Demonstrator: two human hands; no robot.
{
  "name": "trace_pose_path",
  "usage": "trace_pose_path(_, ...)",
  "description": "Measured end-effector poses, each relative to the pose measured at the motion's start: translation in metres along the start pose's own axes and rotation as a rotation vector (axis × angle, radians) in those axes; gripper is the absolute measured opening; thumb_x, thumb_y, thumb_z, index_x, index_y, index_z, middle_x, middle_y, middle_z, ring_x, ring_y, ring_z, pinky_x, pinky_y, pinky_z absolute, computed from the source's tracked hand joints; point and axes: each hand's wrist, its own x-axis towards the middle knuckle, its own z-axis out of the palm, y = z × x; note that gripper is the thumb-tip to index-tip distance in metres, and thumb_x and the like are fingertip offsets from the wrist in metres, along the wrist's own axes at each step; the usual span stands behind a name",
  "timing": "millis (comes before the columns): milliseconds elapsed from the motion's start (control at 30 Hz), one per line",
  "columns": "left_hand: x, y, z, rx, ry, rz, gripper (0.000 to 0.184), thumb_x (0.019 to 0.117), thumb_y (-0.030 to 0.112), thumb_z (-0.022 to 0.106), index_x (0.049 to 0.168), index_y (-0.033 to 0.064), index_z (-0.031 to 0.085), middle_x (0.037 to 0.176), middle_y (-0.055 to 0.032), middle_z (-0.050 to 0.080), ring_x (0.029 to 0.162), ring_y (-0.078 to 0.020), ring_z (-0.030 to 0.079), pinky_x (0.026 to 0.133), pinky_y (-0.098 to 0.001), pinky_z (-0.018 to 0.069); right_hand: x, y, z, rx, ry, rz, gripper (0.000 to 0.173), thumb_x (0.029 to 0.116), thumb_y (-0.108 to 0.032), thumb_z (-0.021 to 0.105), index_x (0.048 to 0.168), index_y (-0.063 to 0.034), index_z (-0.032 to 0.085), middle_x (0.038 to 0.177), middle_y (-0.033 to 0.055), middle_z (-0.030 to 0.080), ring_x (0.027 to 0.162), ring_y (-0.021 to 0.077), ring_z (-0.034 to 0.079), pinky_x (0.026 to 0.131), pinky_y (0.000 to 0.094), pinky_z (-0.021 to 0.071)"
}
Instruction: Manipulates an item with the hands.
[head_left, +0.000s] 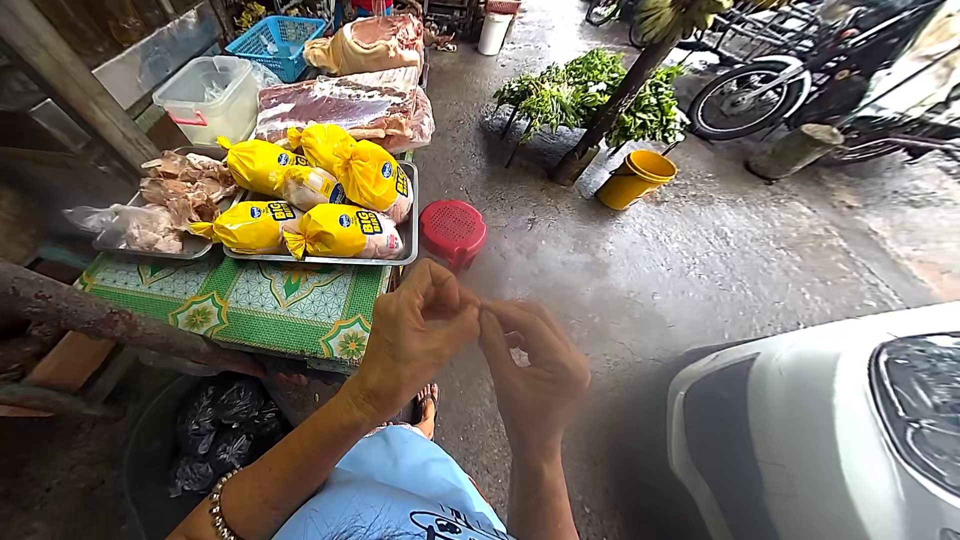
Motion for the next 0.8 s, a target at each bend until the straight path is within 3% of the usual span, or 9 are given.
trace_pose_path(133, 0.001, -0.002, 0.001, 0.268, -0.026, 0.212, 0.010, 0.0891, 0.001, 0.067, 0.094, 0.0065, 0.060, 0.087, 0.0003, 0.070, 0.083, -0.0066, 0.071, 0.077, -0.0252, 0.0629, 0.001, 0.000, -0.003, -0.055, -0.037, -0.021, 0.015, 0.0934, -0.006, 0.066, 0.096, 0.0057, 0.076, 0.090, 0.0106, 0.073, 0.075, -0.0017, 0.063, 0.065, 0.0087, 0.0503)
trace_pose_path(433, 0.004, -0.005, -0.003, 0.463, -0.103, 0.318, 0.009, 0.0906, 0.004, 0.064, 0.099, 0.0034, 0.059, 0.088, -0.0035, 0.069, 0.082, -0.0074, 0.071, 0.076, -0.0239, 0.0615, 0.008, 0.005, -0.016, -0.077, -0.159, -0.040, 0.016, 0.0945, -0.008, 0.065, 0.096, 0.0019, 0.077, 0.092, 0.0092, 0.075, 0.079, -0.0022, 0.065, 0.066, 0.0081, 0.0499)
trace_pose_path(633, 0.001, -0.010, -0.001, 0.406, -0.070, 0.375, 0.005, 0.0944, 0.006, 0.064, 0.097, 0.0023, 0.062, 0.090, -0.0051, 0.071, 0.085, -0.0070, 0.070, 0.079, -0.0209, 0.0587, 0.005, 0.006, -0.006, 0.091, -0.083, 0.086, 0.013, 0.0914, -0.007, 0.066, 0.093, 0.0042, 0.074, 0.086, 0.0050, 0.071, 0.070, -0.0032, 0.061, 0.060, 0.0098, 0.0505)
trace_pose_path(800, -0.001, -0.021, 0.002, 0.234, -0.033, 0.372, 0.008, 0.0970, 0.005, 0.065, 0.096, 0.0025, 0.057, 0.097, -0.0072, 0.072, 0.092, -0.0087, 0.070, 0.084, -0.0230, 0.0576, 0.002, -0.006, 0.012, 0.427, 0.070, 0.338, 0.007, 0.0890, 0.003, 0.062, 0.092, 0.0015, 0.068, 0.075, -0.0017, 0.069, 0.056, -0.0020, 0.058, 0.050, 0.0131, 0.0501)
